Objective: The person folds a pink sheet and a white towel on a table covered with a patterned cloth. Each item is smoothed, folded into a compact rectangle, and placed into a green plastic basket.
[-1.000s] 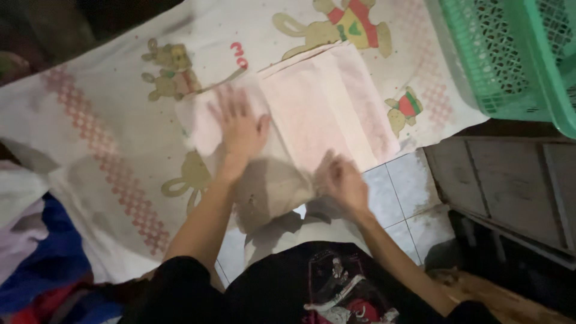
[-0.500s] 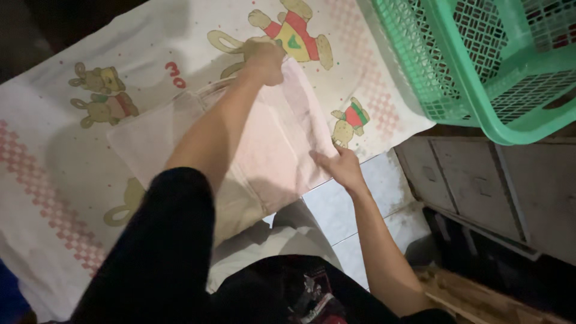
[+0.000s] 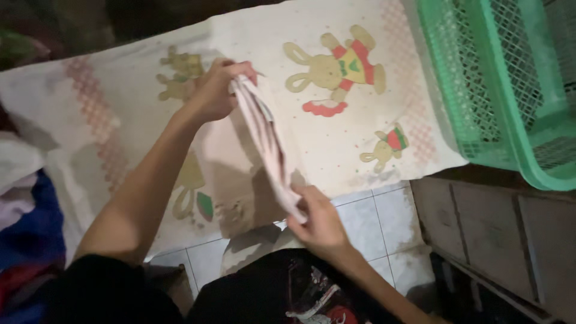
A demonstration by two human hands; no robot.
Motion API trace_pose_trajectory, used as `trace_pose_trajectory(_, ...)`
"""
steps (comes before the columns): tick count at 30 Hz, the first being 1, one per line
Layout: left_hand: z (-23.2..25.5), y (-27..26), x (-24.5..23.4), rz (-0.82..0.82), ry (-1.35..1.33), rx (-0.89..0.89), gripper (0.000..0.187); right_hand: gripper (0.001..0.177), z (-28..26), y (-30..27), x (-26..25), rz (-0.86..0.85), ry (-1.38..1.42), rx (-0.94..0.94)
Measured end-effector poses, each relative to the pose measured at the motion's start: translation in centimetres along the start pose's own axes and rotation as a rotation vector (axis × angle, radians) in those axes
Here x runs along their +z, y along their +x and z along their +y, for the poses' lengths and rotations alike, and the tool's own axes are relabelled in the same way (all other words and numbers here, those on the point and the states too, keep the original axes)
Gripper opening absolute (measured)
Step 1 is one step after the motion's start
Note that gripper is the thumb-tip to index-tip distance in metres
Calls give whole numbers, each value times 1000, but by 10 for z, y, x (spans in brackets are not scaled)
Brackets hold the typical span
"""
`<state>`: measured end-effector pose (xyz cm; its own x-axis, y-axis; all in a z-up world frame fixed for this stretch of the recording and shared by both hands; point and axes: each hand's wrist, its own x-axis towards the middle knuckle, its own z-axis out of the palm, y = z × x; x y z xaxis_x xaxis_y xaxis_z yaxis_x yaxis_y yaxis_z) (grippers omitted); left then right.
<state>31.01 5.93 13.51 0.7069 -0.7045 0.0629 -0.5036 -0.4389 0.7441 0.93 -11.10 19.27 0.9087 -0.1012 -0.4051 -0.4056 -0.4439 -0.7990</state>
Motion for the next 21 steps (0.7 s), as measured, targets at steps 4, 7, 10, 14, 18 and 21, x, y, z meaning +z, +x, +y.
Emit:
trace_pose_trajectory(4, -50, -62, -12, 73, -403, -265, 19, 55, -29, 11, 64, -35, -172, -382)
trace_pose_trajectory(7, -96, -87, -2, 175, -734, -337, 16, 51, -33, 22, 115, -15, -290, -519)
trace_pose_trajectory(10, -131, -103, 11, 203, -1006, -650, 11, 51, -19, 37, 156, -74, -399, -547)
trace_pose_trajectory(14, -147, -110, 42, 241, -476, -587, 19, 64, 23, 41, 191, -120, -462, -705)
trace_pose_trajectory(18, -142, -120, 63, 474, -101, -207, 26, 45, 62, 42, 180, -223, -548, -550)
trace_pose_trajectory(21, -129, -122, 69, 479, -31, -232, 31, 61, 73, 52, 163, 37, -688, -508)
